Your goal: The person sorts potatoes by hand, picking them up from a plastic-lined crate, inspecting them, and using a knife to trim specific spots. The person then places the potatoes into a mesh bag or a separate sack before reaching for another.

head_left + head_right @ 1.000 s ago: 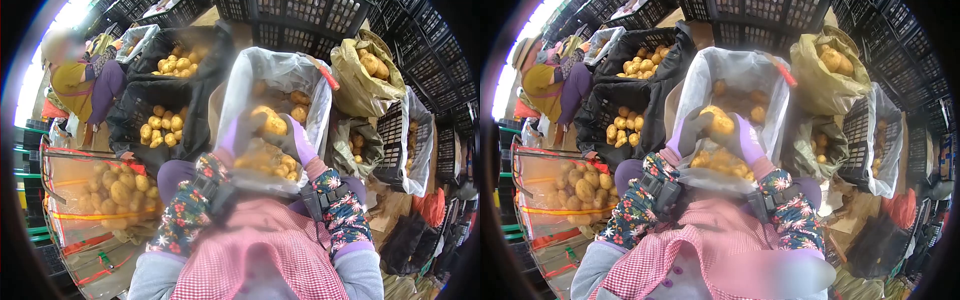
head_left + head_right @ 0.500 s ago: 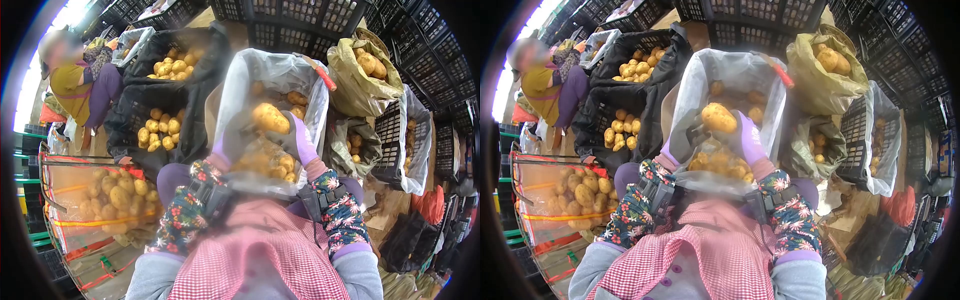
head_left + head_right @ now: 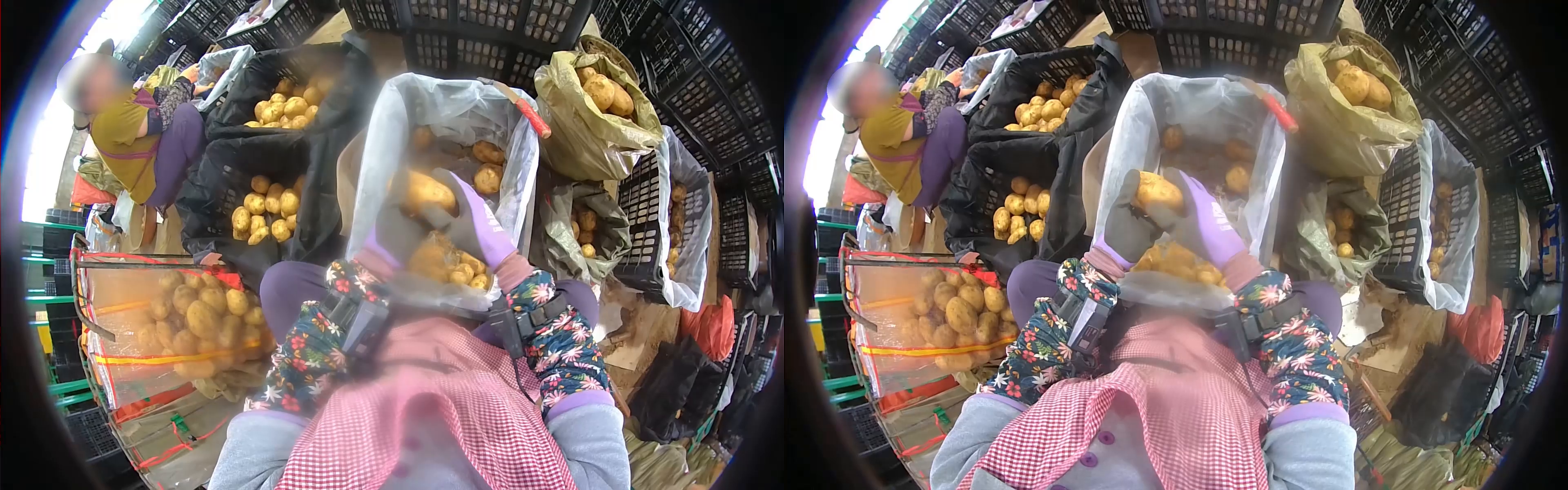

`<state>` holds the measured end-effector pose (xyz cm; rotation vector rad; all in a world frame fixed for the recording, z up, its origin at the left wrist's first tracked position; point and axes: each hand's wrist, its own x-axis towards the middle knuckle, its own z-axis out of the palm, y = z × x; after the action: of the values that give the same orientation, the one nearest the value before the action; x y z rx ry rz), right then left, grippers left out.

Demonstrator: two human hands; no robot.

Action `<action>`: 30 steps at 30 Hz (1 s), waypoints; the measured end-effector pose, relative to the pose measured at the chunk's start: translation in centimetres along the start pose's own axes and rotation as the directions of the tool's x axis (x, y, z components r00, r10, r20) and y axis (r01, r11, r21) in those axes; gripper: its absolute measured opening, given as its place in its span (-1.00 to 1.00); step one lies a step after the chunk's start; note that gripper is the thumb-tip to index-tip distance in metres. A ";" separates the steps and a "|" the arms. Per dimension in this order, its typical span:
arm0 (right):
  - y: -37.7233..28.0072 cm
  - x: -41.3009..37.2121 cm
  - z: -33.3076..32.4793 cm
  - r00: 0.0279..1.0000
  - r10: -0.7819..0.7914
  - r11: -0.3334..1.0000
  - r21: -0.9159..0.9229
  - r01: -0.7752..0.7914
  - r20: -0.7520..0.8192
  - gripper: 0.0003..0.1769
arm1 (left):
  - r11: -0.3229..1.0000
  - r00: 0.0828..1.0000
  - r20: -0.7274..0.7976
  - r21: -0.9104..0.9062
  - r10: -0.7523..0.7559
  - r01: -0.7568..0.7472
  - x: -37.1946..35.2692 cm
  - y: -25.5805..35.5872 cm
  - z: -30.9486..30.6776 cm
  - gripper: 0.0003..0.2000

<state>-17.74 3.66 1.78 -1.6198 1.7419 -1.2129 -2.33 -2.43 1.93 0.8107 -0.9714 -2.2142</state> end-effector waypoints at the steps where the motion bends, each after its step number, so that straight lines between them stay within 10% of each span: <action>1: 1.6 -0.4 0.3 0.988 0.116 0.981 0.144 -0.130 0.100 -0.53 | 0.998 0.999 -0.005 -0.038 -0.042 0.042 -0.3 0.3 0.4 -0.38; 4: 2.6 0.5 -1.3 0.981 0.084 0.948 0.290 -0.133 0.175 -0.57 | 0.985 0.996 -0.031 0.152 0.089 -0.083 0.0 -1.4 0.5 -0.34; 5: 2.1 0.9 -2.5 0.860 0.347 0.565 0.648 -0.511 0.376 -0.55 | 0.964 0.988 -0.043 0.228 0.149 -0.136 1.3 -3.9 -2.0 -0.34; 8: 0.6 1.1 -2.6 0.808 0.459 0.413 0.716 -0.563 0.371 -0.52 | 0.976 0.985 -0.096 0.177 0.144 -0.125 1.7 -4.6 -2.9 -0.51; 11: -0.6 -0.3 -1.8 0.989 0.079 0.954 0.280 -0.110 0.122 -0.37 | 0.737 0.924 0.011 0.599 0.383 -0.313 -1.3 -1.1 1.2 -0.48; 12: -1.3 -0.5 -2.0 0.989 -0.108 0.994 -0.018 0.110 0.102 -0.33 | 0.623 0.920 0.060 0.719 0.388 -0.309 -1.4 -0.8 1.2 -0.46; 14: -1.0 -0.7 -1.9 0.974 -0.214 0.975 -0.043 0.218 0.080 -0.23 | 0.467 0.949 0.086 0.854 0.305 -0.228 -0.3 -1.3 -0.8 -0.44; 19: -1.8 -1.0 -2.7 0.887 -0.414 0.778 -0.427 0.461 0.203 -0.25 | 0.974 0.984 -0.102 0.191 0.143 -0.122 0.2 -1.0 -0.8 -0.45; 22: -1.6 -1.1 -2.2 0.976 -0.101 0.874 0.487 -0.006 0.194 -0.31 | 0.961 1.000 -0.027 -0.275 -0.002 -0.006 -1.1 1.0 0.3 -0.40; 27: -0.4 0.6 -1.6 0.895 0.354 0.583 0.685 -0.437 0.271 -0.33 | 0.910 0.995 0.095 -0.413 0.007 0.033 -0.9 2.0 0.6 -0.43; 30: -1.1 0.5 -1.1 0.985 0.062 0.902 0.413 -0.124 0.161 -0.38 | 0.912 0.982 0.169 -0.383 -0.087 0.146 -0.6 1.3 0.3 -0.45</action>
<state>-18.15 3.59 3.34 -1.3144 1.3348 -1.2848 -1.85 -2.65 3.28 0.5344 -0.5178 -2.4890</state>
